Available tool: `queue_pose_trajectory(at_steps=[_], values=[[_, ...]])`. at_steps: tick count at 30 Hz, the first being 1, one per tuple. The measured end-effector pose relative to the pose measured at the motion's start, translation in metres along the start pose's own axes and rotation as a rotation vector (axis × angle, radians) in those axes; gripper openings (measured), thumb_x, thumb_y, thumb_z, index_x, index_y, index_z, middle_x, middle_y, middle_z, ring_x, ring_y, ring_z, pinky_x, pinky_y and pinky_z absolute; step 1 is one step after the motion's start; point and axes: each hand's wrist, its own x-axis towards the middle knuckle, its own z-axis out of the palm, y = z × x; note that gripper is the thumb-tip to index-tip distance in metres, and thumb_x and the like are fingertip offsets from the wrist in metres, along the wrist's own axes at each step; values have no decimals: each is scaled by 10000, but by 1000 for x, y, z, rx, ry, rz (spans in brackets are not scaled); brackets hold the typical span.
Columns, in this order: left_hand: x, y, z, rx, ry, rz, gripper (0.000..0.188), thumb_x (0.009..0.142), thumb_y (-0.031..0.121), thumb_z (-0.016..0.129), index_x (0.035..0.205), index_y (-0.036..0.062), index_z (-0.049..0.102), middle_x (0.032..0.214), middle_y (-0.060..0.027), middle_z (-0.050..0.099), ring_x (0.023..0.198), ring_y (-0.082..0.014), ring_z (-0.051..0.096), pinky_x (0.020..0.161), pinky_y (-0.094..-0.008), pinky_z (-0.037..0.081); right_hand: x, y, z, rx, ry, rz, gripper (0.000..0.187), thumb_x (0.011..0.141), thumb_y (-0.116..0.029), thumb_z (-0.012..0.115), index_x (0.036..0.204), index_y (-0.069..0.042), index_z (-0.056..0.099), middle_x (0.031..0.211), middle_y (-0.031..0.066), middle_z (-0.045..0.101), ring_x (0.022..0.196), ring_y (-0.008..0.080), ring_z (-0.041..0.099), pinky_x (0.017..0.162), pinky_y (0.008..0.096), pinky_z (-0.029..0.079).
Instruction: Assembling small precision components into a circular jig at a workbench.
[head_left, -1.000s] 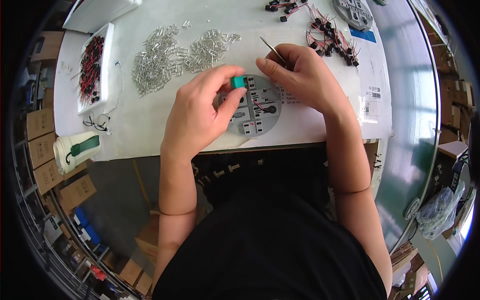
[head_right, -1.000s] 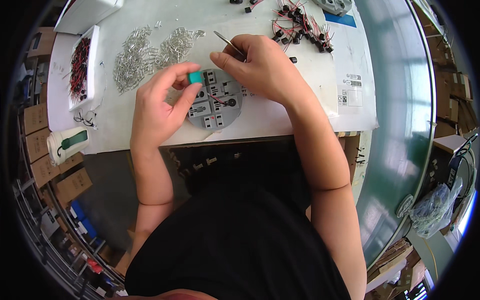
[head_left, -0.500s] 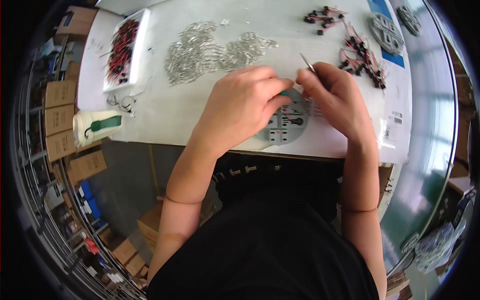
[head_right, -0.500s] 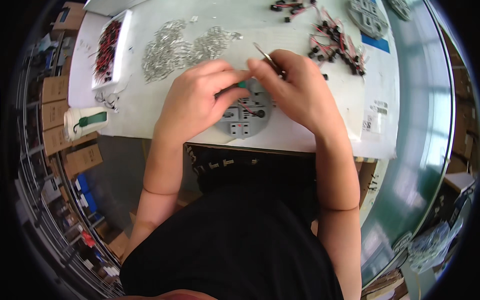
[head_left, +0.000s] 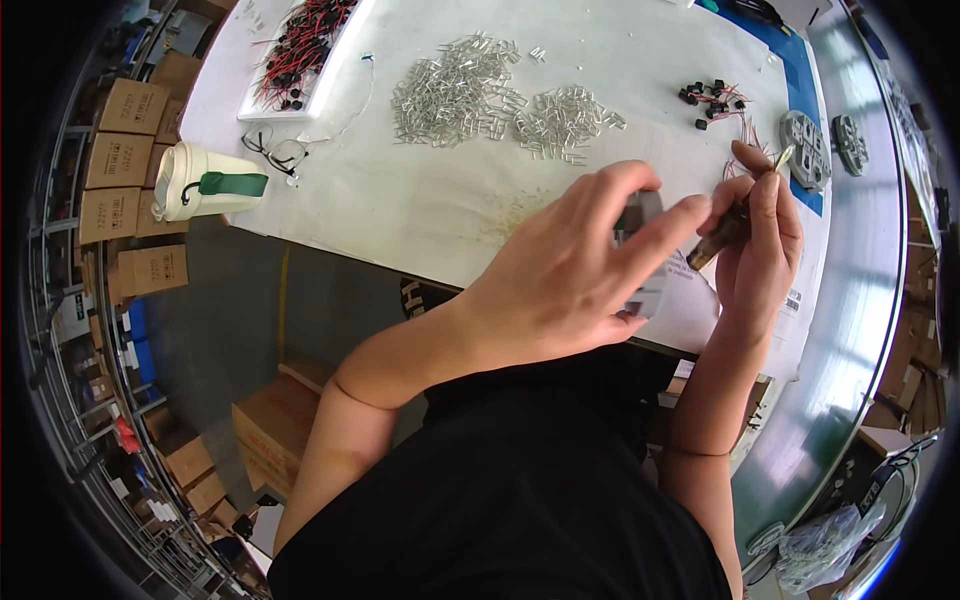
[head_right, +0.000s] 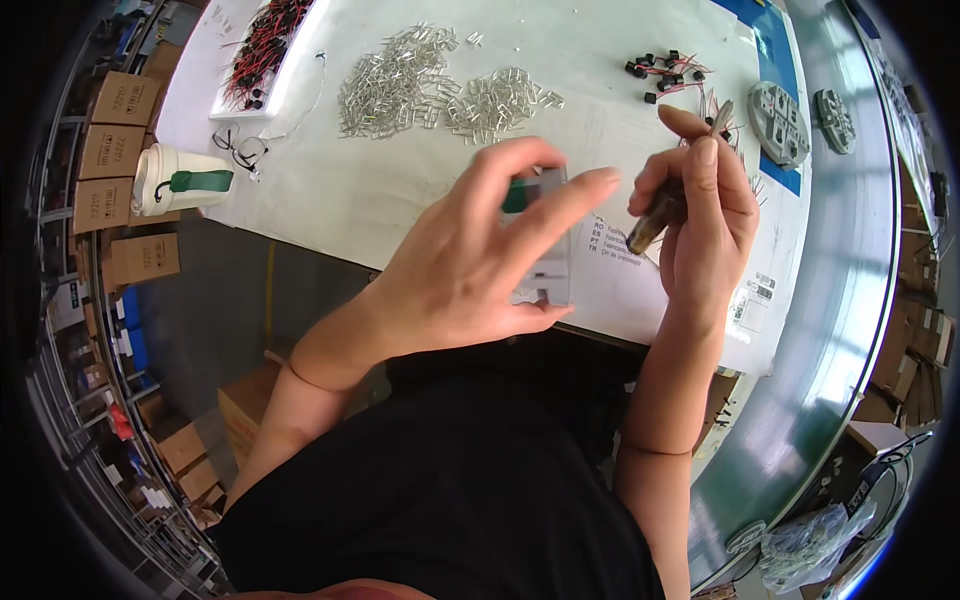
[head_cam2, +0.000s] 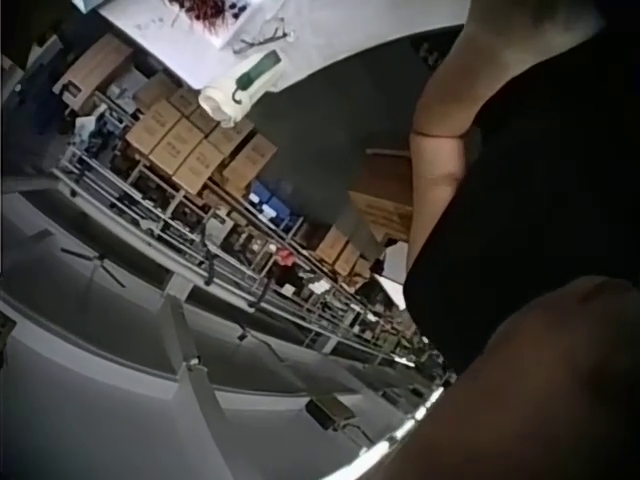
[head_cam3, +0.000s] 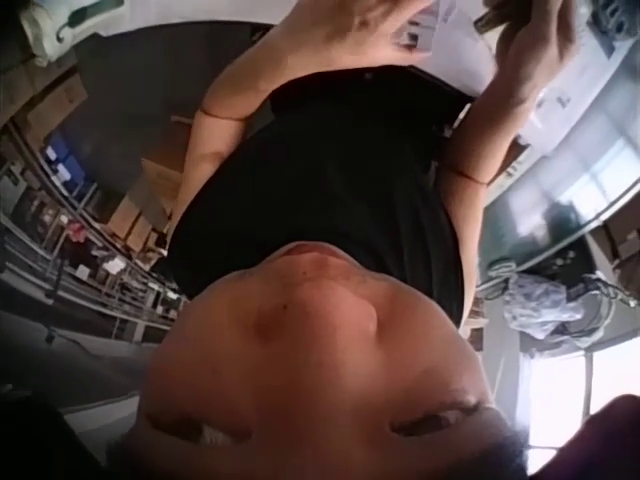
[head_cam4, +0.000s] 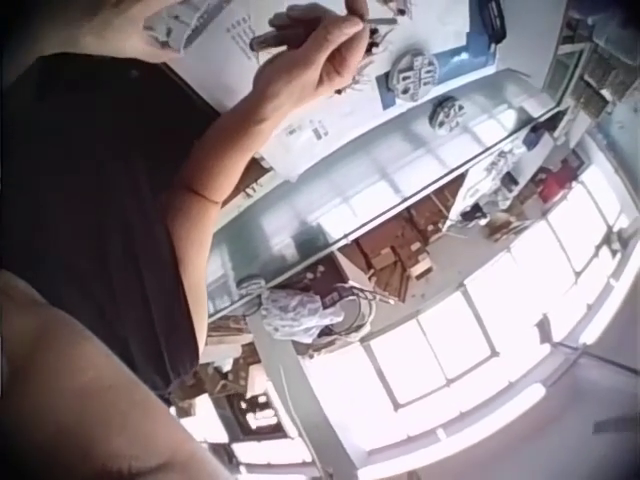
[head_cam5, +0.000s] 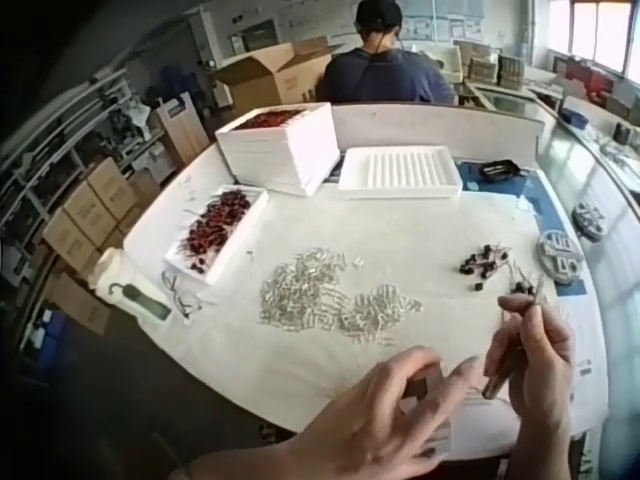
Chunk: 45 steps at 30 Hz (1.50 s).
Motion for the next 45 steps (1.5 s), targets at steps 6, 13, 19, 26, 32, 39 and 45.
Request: queue_pose_trajectory(at_steps=[6, 13, 19, 26, 32, 39, 45], values=[[-44, -36, 42, -109, 258, -32, 927, 679, 172, 1005, 1466, 76, 525, 1491, -226, 424, 1250, -401, 580, 1000, -468, 583, -10, -12, -12, -208, -261, 134, 405, 1189, -280, 475, 1157, 35, 727, 704, -13, 568, 569, 46, 482, 535, 221, 385], [-52, -42, 20, -392, 258, -183, 1037, 693, 153, 993, 1564, 32, 443, 1495, -243, 517, 1221, -431, 612, 994, -500, 569, -26, -32, 15, -705, -395, 190, 316, 1148, -241, 562, 1027, 5, 719, 649, -16, 543, 582, 61, 504, 528, 274, 393], [-52, -54, 21, -294, 142, -256, 1104, 598, 218, 1040, 1558, 31, 528, 1167, -141, 741, 1073, -350, 658, 949, -470, 559, -25, -31, 34, -1236, -658, -182, 242, 1026, -193, 703, 865, -20, 652, 647, 177, 612, 603, 382, 629, 569, 472, 466], [-49, -55, 30, -281, 166, -233, 1096, 596, 285, 1036, 1549, 46, 549, 1082, -134, 737, 993, -321, 668, 911, -448, 558, -27, -33, 45, -1339, -698, -118, 261, 1008, -182, 717, 819, -32, 618, 663, 216, 611, 653, 464, 601, 587, 530, 454], [-52, -57, 30, -256, 172, -215, 1105, 603, 316, 1028, 1555, 38, 541, 1001, -119, 711, 943, -302, 656, 881, -441, 551, -26, -27, 45, -1268, -729, -127, 251, 1001, -168, 722, 822, -30, 614, 662, 222, 603, 649, 473, 590, 586, 535, 444], [-53, -58, 31, -254, 194, -187, 1118, 600, 308, 1025, 1563, 28, 532, 973, -108, 696, 901, -297, 641, 869, -435, 548, -26, -23, 44, -1209, -745, -125, 238, 995, -131, 717, 822, -20, 596, 685, 225, 612, 671, 478, 587, 588, 526, 444], [-54, -57, 31, -244, 194, -193, 1116, 605, 308, 1023, 1563, 20, 529, 971, -111, 695, 901, -298, 644, 871, -437, 548, -27, -20, 46, -1219, -741, -118, 242, 997, -152, 712, 823, -19, 609, 679, 224, 623, 659, 473, 604, 591, 531, 465]])
